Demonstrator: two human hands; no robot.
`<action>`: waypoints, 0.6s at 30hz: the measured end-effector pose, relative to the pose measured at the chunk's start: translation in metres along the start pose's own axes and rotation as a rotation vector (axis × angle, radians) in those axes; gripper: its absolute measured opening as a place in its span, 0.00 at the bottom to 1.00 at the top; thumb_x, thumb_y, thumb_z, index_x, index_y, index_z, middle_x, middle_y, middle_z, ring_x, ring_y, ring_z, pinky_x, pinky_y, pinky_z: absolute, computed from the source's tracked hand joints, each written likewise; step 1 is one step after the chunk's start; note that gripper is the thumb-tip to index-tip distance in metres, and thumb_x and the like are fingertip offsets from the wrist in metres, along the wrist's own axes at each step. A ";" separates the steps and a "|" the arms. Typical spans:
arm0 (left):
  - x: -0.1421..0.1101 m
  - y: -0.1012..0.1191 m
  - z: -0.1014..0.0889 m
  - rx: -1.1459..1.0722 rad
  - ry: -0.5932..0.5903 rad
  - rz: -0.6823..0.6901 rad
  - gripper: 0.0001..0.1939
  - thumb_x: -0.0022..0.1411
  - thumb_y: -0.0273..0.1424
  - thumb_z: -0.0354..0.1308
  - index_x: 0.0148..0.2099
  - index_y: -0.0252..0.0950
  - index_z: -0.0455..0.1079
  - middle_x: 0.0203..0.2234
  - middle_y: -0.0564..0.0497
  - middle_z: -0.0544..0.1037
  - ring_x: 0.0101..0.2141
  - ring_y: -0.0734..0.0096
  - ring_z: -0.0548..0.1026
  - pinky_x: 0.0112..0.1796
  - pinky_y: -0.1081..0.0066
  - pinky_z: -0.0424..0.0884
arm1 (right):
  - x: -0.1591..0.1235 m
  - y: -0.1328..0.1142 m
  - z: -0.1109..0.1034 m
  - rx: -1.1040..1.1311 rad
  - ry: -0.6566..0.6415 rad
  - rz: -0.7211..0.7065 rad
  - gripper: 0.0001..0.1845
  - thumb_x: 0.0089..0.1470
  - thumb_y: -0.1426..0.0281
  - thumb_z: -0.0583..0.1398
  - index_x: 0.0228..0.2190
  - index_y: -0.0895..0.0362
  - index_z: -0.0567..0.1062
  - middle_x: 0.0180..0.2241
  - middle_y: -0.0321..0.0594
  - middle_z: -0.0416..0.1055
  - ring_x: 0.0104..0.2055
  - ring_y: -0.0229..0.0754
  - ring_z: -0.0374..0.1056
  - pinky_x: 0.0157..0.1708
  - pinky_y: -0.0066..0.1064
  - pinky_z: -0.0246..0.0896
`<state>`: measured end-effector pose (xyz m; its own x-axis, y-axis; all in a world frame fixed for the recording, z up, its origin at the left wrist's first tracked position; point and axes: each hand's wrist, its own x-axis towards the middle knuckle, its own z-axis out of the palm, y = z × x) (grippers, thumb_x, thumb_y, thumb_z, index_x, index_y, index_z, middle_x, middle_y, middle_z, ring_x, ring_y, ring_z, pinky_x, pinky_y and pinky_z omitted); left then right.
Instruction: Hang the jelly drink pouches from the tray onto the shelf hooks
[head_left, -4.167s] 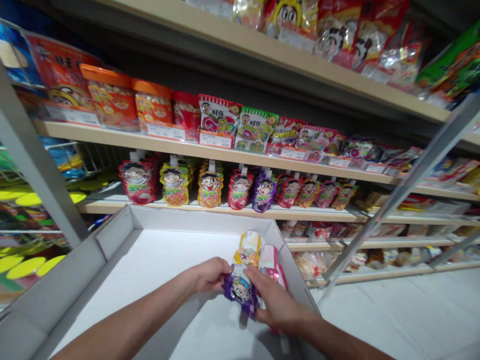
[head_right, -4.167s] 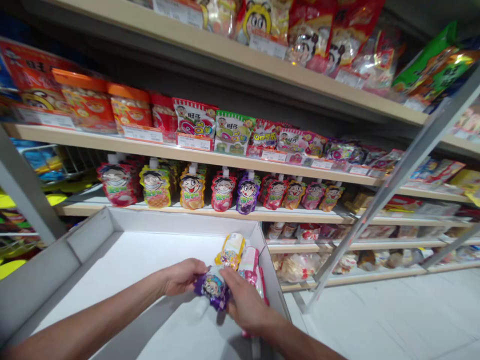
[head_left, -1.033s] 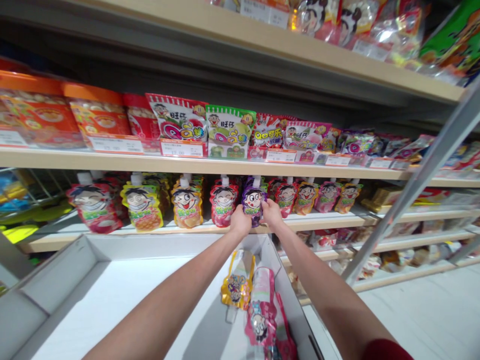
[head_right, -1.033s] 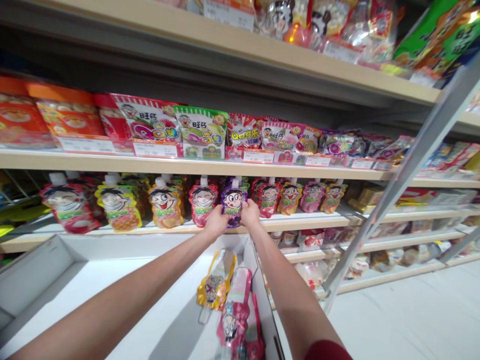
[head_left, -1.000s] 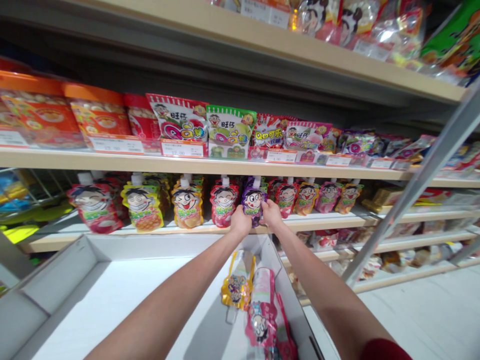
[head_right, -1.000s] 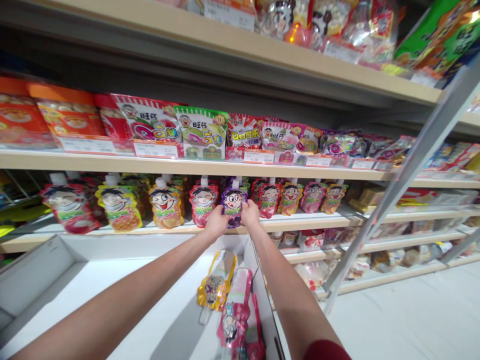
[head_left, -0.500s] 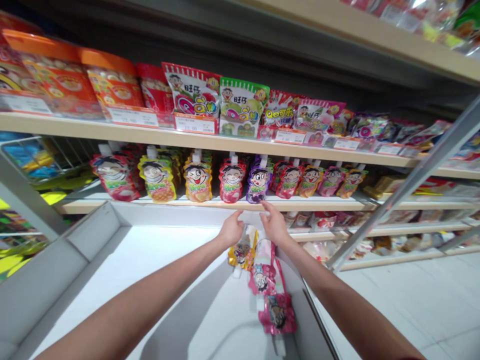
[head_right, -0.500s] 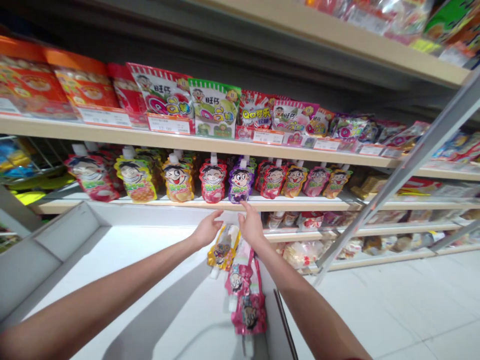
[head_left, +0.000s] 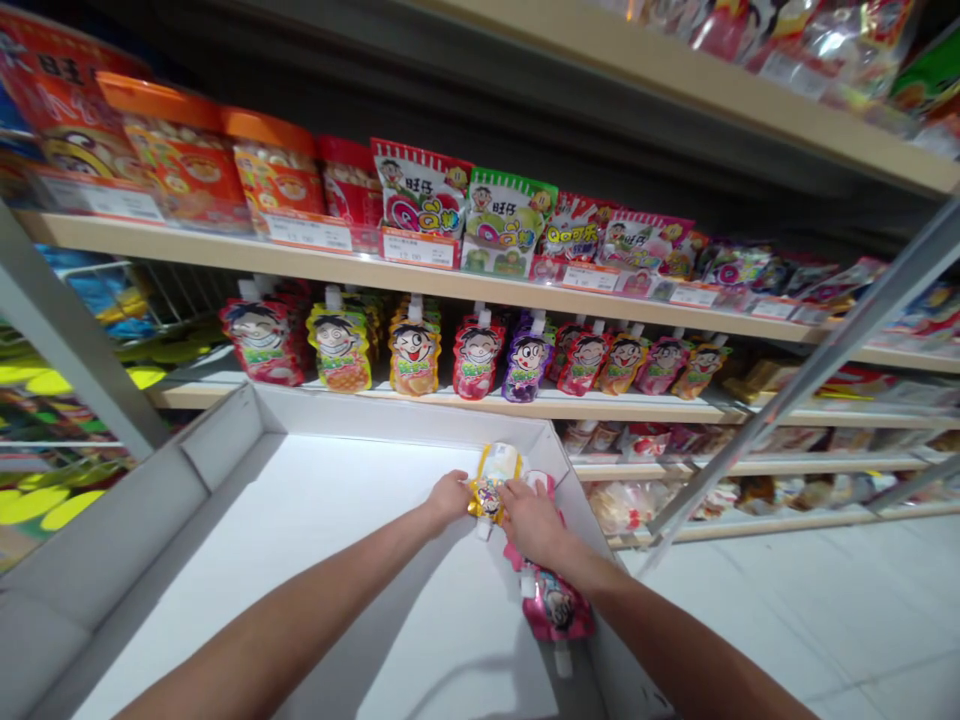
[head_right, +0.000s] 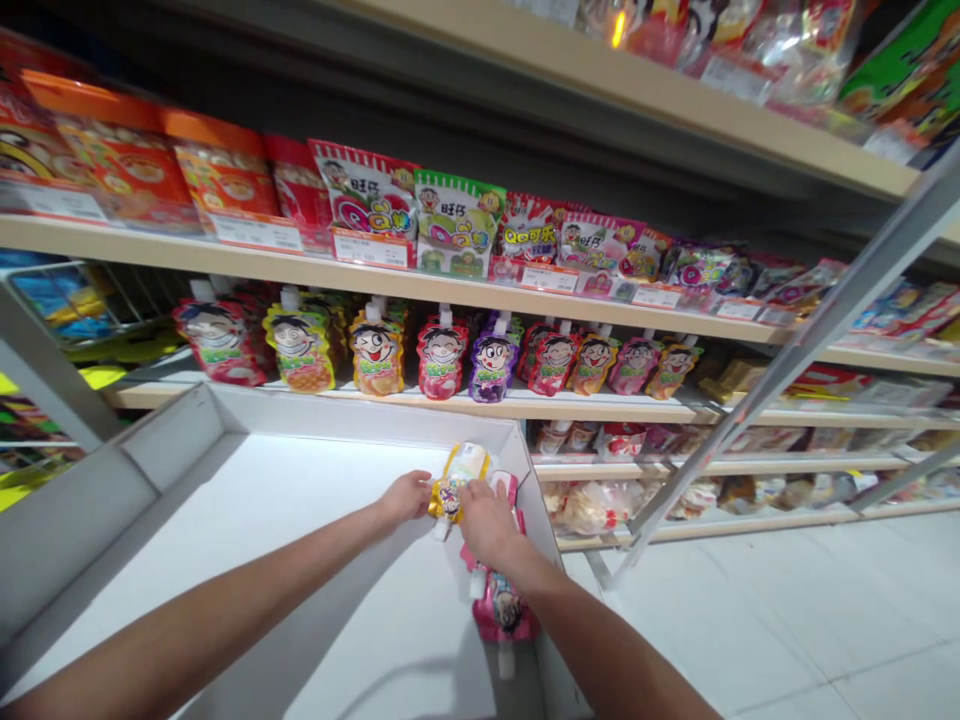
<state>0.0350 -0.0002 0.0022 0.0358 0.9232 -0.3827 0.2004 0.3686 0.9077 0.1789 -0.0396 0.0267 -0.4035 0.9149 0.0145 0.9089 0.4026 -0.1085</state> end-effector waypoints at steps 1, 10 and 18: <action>-0.001 0.001 -0.001 -0.036 -0.004 -0.027 0.20 0.45 0.21 0.49 0.44 0.28 0.58 0.18 0.54 0.70 0.20 0.75 0.68 0.22 0.78 0.60 | -0.001 -0.001 0.001 -0.002 -0.005 0.004 0.23 0.43 0.75 0.51 0.45 0.58 0.61 0.44 0.48 0.61 0.48 0.46 0.54 0.48 0.45 0.39; -0.012 0.005 -0.003 -0.086 -0.063 -0.122 0.05 0.50 0.25 0.47 0.23 0.32 0.60 0.07 0.59 0.60 0.11 0.83 0.57 0.15 0.81 0.52 | 0.000 -0.010 0.007 0.003 -0.020 -0.005 0.32 0.37 0.69 0.57 0.48 0.58 0.57 0.44 0.49 0.60 0.48 0.49 0.52 0.49 0.49 0.33; -0.020 0.009 -0.010 -0.118 -0.069 -0.153 0.08 0.47 0.21 0.46 0.20 0.35 0.55 0.09 0.56 0.65 0.12 0.80 0.63 0.17 0.79 0.60 | -0.001 -0.012 0.007 0.056 0.006 -0.045 0.35 0.38 0.67 0.58 0.50 0.56 0.54 0.49 0.49 0.55 0.52 0.49 0.48 0.50 0.49 0.35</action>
<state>0.0266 -0.0141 0.0195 0.0812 0.8472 -0.5251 0.0931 0.5180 0.8503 0.1676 -0.0453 0.0207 -0.4430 0.8961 0.0267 0.8825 0.4411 -0.1630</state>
